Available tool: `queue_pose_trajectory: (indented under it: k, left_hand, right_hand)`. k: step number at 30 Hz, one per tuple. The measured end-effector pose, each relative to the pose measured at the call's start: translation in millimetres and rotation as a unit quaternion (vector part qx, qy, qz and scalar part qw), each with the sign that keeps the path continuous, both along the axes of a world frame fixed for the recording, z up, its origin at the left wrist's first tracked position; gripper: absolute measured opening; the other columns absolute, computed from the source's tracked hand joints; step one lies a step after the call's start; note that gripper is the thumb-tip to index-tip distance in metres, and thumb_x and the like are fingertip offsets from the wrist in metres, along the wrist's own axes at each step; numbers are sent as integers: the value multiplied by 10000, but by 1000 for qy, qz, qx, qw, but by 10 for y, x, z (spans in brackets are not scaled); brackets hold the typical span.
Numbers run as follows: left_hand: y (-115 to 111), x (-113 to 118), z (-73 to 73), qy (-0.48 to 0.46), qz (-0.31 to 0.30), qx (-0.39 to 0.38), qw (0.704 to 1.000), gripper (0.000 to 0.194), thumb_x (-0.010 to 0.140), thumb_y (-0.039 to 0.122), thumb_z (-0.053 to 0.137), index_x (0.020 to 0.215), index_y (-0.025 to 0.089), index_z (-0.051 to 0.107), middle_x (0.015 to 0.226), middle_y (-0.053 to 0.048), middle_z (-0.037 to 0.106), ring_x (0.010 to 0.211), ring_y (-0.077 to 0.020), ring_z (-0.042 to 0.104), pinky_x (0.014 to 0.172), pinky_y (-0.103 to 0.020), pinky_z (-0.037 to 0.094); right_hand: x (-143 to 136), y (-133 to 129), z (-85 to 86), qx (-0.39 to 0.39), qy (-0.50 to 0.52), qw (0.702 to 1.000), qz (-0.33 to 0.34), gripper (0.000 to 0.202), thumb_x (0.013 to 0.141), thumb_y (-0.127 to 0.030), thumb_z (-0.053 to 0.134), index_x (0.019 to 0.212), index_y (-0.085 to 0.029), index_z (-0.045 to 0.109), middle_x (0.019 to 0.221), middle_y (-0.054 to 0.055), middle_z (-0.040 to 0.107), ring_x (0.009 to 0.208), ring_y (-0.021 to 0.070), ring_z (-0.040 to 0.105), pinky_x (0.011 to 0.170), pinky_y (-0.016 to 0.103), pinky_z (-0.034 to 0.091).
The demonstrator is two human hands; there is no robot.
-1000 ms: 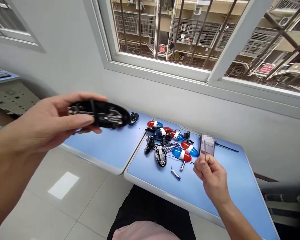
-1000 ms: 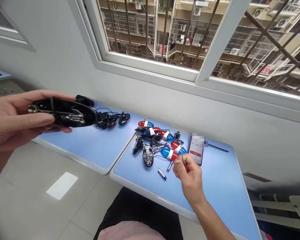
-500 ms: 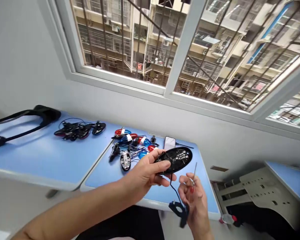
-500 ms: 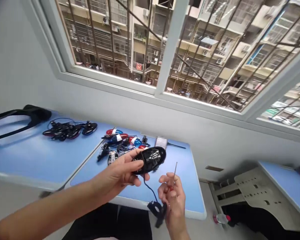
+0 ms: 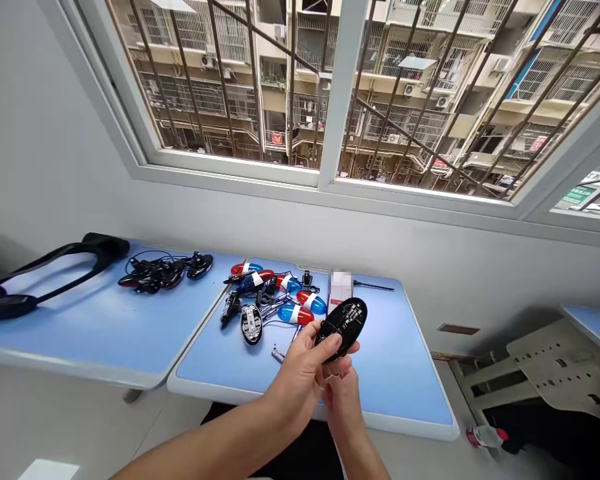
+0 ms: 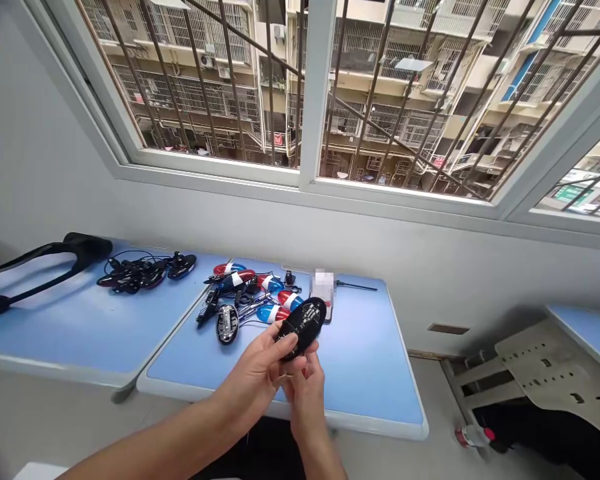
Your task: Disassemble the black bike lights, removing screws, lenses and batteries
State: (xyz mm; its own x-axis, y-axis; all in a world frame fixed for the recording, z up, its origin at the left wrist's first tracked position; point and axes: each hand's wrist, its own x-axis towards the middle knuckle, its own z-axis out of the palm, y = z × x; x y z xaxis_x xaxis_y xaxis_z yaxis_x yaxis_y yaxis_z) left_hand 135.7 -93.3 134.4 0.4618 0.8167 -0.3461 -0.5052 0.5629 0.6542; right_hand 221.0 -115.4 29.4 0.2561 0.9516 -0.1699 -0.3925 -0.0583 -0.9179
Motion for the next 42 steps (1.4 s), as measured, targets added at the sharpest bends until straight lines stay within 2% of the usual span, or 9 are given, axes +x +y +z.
queue_pose_trajectory:
  k: [5,10,14,18,23,28,33,37,42]
  left_hand:
    - [90,-211,-264,53,-24,92,994,477,668,382,861,1023,184,613,983,-41,660,744,-120,661,629,-192,552]
    - [316,-555,-807,247,-118,173,946,416,681,264,774,1062,200,621,1000,-38,638,685,-131,601,462,-183,450]
    - [451,-763,-1146,361,-154,280,876,453,678,228,769,1119,211,666,1008,-43,709,901,-216,653,771,-295,530]
    - [514,-907,-1136,472,-175,353,789,469,763,280,732,1227,251,672,1211,-79,703,1111,-299,627,985,-400,464]
    - [533,-1020,-1103,522,-219,416,712,510,843,305,662,1348,292,591,1226,-89,676,1023,-297,656,946,-418,484]
    - [437,-1043,-1215,522,-203,429,709,600,863,239,618,1437,280,449,1213,-86,648,833,-228,646,841,-376,518]
    - [338,-1116,-1287,513,-165,472,698,525,903,199,546,1409,274,423,1257,-91,615,878,-214,660,793,-337,547]
    - [441,-1248,-1235,572,-110,558,591,474,944,87,390,1389,243,434,1347,-110,573,1092,-227,636,785,-307,554]
    - [705,-1271,-1089,672,-151,608,394,508,838,-73,402,1253,171,564,1118,-90,680,965,-244,622,613,-285,516]
  right_hand:
    - [266,-118,-50,-20,-36,996,-82,399,698,-549,777,817,-190,648,628,-29,542,523,93,439,466,211,363]
    - [816,-314,-207,-87,-239,959,-122,477,688,-573,768,946,-175,720,728,48,692,571,163,599,542,280,525]
    - [919,-117,-353,-94,-356,926,-82,444,707,-583,702,879,-175,739,639,45,675,575,195,619,509,284,504]
    - [848,78,-412,-106,-412,904,-32,430,778,-544,604,948,-173,738,647,33,667,598,189,599,542,288,472]
    - [846,135,-318,-143,-484,863,4,550,848,-462,505,1295,-167,626,652,0,652,636,194,594,639,315,470]
    - [832,-81,-220,-133,-485,865,-1,671,910,-441,486,1514,-174,363,597,-68,476,560,167,491,559,288,436]
    - [811,-241,-109,2,-514,856,-62,348,930,-354,555,1232,-207,646,563,-63,420,463,118,352,452,253,338]
    - [659,59,186,130,-534,835,-8,229,958,-279,520,1045,-217,722,682,9,591,517,123,451,486,261,364]
    - [401,596,451,62,-564,806,171,241,969,-323,492,976,-244,720,764,17,678,634,158,582,569,272,427]
